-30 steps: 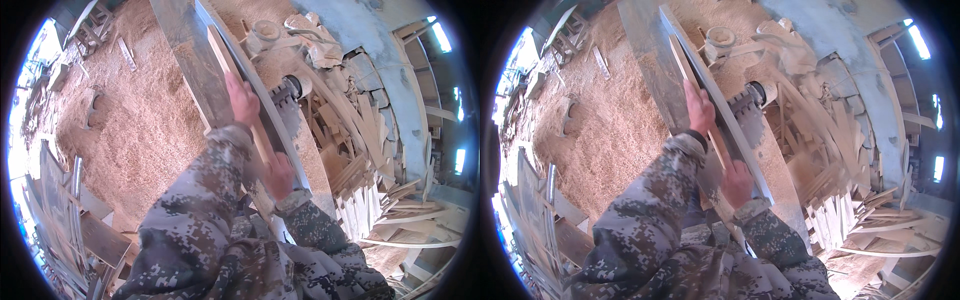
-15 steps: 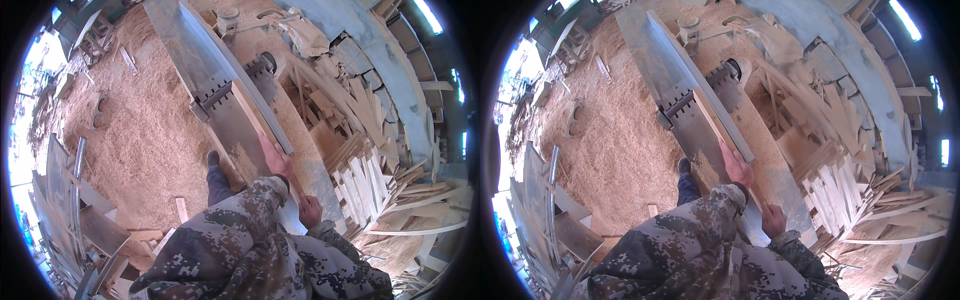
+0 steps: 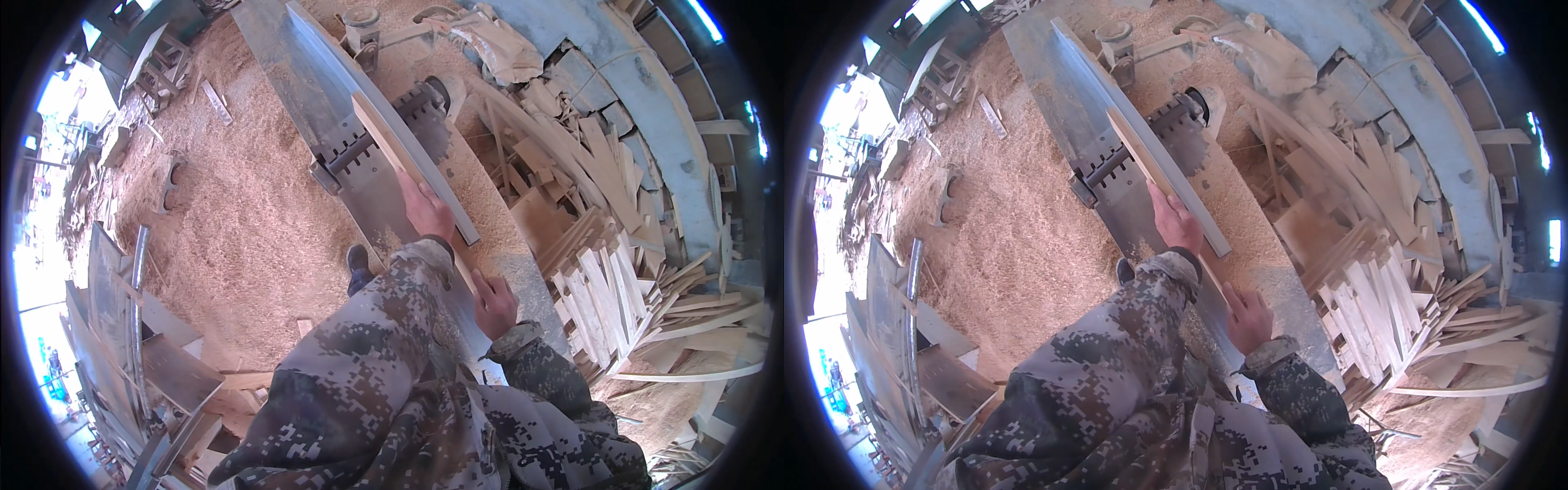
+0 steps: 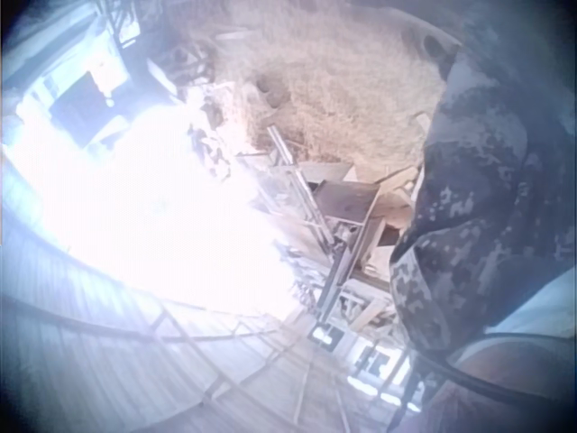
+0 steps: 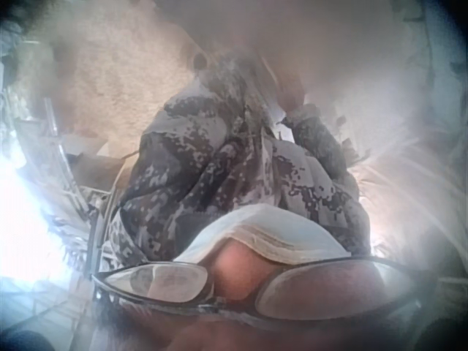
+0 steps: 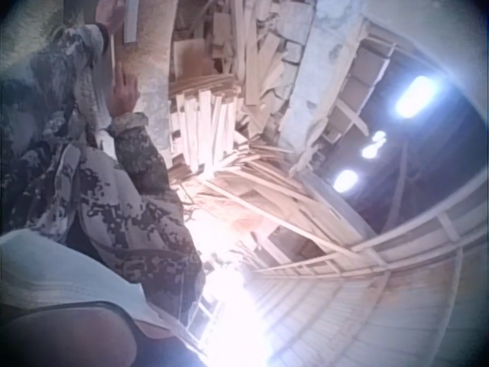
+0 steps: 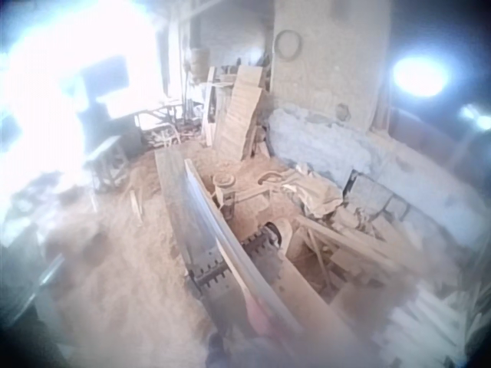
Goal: The person repeatedly picks up wooden planks from a pile on the floor and feeds them through a table saw to cut them into smaller pieces. The cut pieces are placed back onto the pile. The process is repeated multiple times throughout the clip.
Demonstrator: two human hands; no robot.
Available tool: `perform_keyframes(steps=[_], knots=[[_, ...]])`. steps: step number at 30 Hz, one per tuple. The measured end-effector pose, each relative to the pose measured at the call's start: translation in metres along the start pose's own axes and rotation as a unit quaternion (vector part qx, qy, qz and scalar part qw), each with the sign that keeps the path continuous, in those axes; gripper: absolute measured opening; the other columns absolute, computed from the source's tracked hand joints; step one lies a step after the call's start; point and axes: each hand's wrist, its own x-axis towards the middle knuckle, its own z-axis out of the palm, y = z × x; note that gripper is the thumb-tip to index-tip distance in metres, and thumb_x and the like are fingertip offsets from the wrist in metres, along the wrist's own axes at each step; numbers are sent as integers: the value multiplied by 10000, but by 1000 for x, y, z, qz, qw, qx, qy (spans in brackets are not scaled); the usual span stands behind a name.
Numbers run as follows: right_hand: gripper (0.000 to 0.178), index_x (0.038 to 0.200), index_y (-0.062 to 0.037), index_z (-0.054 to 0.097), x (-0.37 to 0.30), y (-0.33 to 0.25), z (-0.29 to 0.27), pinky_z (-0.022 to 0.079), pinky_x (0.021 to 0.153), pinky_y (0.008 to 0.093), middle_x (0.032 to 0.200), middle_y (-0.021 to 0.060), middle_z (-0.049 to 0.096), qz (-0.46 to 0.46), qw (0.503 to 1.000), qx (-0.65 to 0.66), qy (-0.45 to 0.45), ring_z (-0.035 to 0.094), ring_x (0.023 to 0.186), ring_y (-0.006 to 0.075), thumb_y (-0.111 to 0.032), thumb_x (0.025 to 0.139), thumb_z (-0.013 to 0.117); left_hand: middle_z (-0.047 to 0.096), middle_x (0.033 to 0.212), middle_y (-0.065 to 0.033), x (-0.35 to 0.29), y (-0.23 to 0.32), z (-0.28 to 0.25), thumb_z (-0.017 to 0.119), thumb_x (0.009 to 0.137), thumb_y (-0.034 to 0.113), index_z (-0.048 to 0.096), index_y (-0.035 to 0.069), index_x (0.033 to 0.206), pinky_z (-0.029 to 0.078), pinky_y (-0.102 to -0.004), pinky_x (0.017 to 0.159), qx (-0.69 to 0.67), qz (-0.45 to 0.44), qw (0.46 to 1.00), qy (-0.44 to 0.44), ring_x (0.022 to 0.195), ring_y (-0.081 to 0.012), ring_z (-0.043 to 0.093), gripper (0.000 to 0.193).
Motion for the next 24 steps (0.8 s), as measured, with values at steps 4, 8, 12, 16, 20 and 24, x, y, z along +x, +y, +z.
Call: perform_keyframes(steps=[4,8,12,16,20,24], knots=[[566,1396,-176,710,20,-6,10,564,675,461,943,98,606,3,1000,-5,10,666,853,314,-27,851,741,510,1572,-315,23,-4,3,419,1119,161,317,-42,1650,410,-445,1200,6,-2,1000,15,1453,-456,510,577],[558,1380,-176,718,27,-10,9,569,691,457,944,99,609,14,1000,6,10,666,863,315,-24,844,745,527,1561,-308,30,0,1,422,1122,166,321,-32,1652,425,-442,1181,-13,-23,1000,6,1432,-457,531,575],[449,1305,-75,744,10,-13,-3,585,732,407,1041,119,707,53,994,62,71,708,927,278,12,866,710,526,1569,-297,29,0,0,422,1125,171,328,-26,1652,423,-432,1182,-18,-33,999,-5,1443,-440,529,570],[336,1269,27,748,-45,-28,-29,593,826,357,1147,138,773,318,926,184,84,723,1024,217,2,942,672,522,1542,-315,30,-9,5,444,1096,163,357,-36,1617,427,-470,1168,-9,13,1000,23,1412,-472,527,565],[313,1278,91,725,-73,-36,-32,577,943,351,1167,153,770,463,720,501,126,715,1075,225,-23,991,673,524,1557,-297,34,-14,7,438,1105,161,357,-21,1625,435,-454,1167,-5,21,999,25,1415,-451,541,558],[302,1280,126,705,-72,-35,-29,560,1024,365,1199,178,757,437,701,551,121,713,1106,246,-30,1025,656,566,1527,-289,32,-8,3,432,1124,156,335,-20,1649,462,-429,1143,-17,-5,1000,5,1383,-431,586,563]])
